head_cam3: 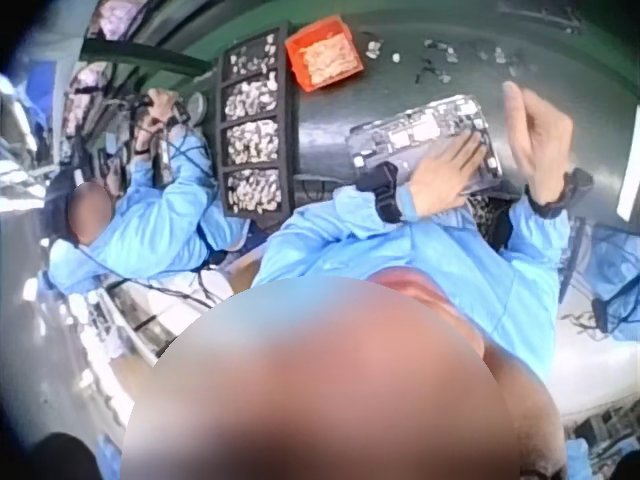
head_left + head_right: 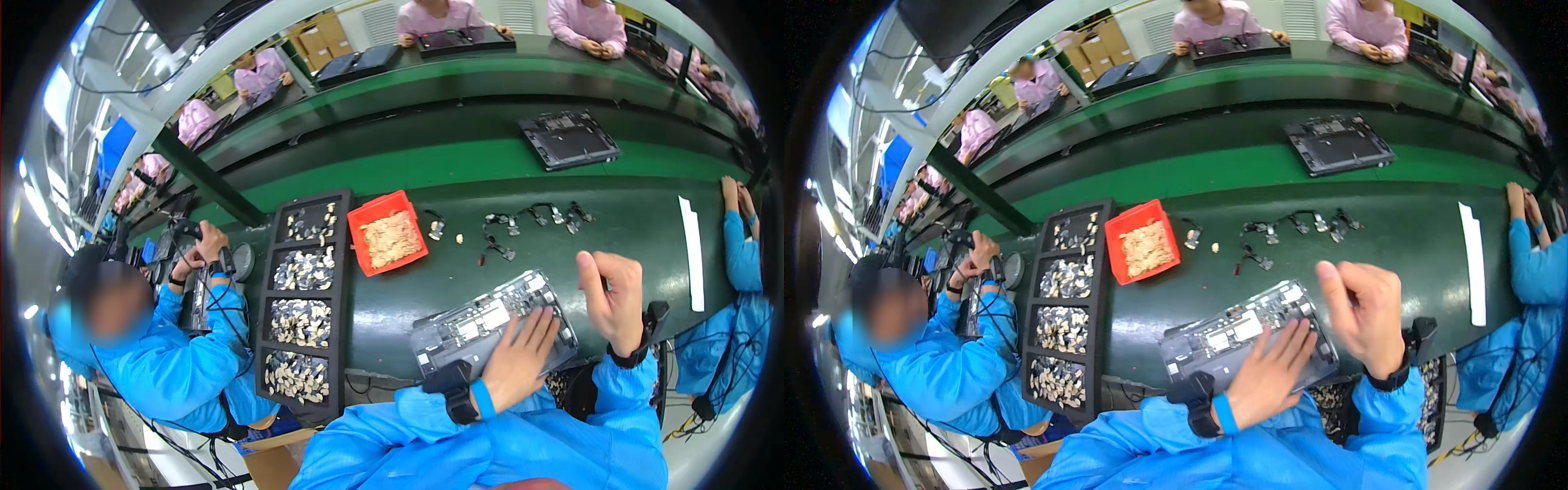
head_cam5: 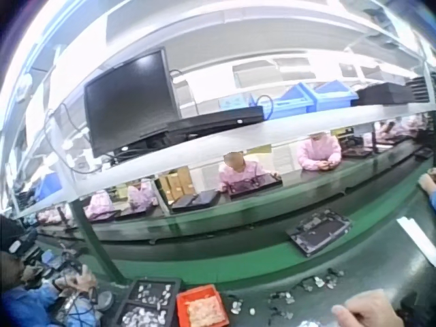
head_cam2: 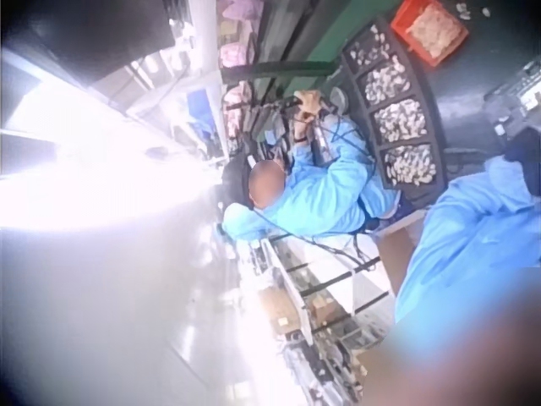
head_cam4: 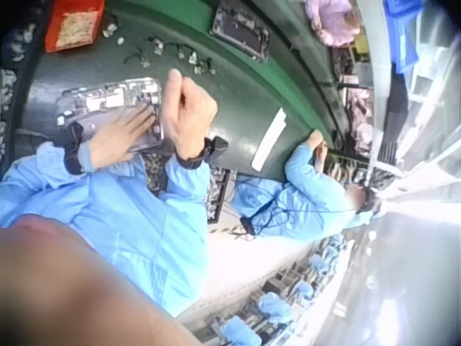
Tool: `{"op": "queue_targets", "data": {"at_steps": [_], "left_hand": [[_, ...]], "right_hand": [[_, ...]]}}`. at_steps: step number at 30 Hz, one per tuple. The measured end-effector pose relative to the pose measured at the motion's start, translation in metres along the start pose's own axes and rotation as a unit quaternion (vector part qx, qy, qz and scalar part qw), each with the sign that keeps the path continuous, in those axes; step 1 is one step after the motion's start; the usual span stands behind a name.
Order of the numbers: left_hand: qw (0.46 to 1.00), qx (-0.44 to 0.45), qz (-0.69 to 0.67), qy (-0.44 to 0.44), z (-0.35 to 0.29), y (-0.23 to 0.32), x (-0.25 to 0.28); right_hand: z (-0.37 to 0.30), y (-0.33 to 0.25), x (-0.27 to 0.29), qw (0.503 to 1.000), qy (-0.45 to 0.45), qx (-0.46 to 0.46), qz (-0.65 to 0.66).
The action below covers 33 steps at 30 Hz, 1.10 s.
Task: Assembling components and internal parts into electronic device chassis on a factory assembly line.
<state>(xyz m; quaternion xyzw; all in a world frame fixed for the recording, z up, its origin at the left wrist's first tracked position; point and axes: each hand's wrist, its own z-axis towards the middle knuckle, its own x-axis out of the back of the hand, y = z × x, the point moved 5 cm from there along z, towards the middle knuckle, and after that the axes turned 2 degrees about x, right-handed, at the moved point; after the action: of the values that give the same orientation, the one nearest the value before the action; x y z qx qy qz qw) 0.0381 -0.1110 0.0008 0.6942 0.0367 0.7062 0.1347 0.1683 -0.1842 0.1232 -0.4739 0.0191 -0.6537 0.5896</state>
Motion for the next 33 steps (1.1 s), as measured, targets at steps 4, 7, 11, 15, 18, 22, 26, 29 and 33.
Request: {"op": "queue_targets", "data": {"at_steps": [4,7,11,15,18,22,26,29,33], "left_hand": [[0.995,0.017,0.069,0.075,-0.015,0.012,-0.017],[0.997,0.021,0.027,0.07,-0.016,0.009,-0.012],[0.998,0.017,0.007,0.061,-0.011,0.006,-0.009],[0.996,0.025,-0.078,0.042,-0.005,-0.001,0.01],[0.997,0.016,-0.047,0.052,-0.001,-0.003,0.016],[0.998,0.013,-0.028,0.058,-0.003,0.0,0.014],[0.996,0.017,-0.05,0.076,-0.002,0.002,0.01],[0.997,0.011,-0.028,0.071,-0.005,0.009,0.004],[0.996,-0.012,-0.007,0.093,-0.018,0.026,-0.001]], "right_hand": [[-0.057,0.071,-0.012,0.979,-0.019,-0.201,-0.002],[-0.102,0.092,-0.031,0.95,-0.043,-0.307,0.045],[-0.115,0.086,-0.05,0.955,-0.053,-0.288,-0.046],[-0.095,0.067,-0.046,0.953,-0.134,-0.27,-0.017],[-0.091,0.071,-0.051,0.974,-0.103,-0.201,0.002],[-0.094,0.066,-0.053,0.973,-0.087,-0.213,0.033],[-0.098,0.064,-0.054,0.986,-0.081,-0.147,-0.016],[-0.102,0.071,-0.053,0.986,-0.081,-0.137,0.048],[-0.111,0.067,-0.04,0.93,-0.182,-0.267,0.177]]}}
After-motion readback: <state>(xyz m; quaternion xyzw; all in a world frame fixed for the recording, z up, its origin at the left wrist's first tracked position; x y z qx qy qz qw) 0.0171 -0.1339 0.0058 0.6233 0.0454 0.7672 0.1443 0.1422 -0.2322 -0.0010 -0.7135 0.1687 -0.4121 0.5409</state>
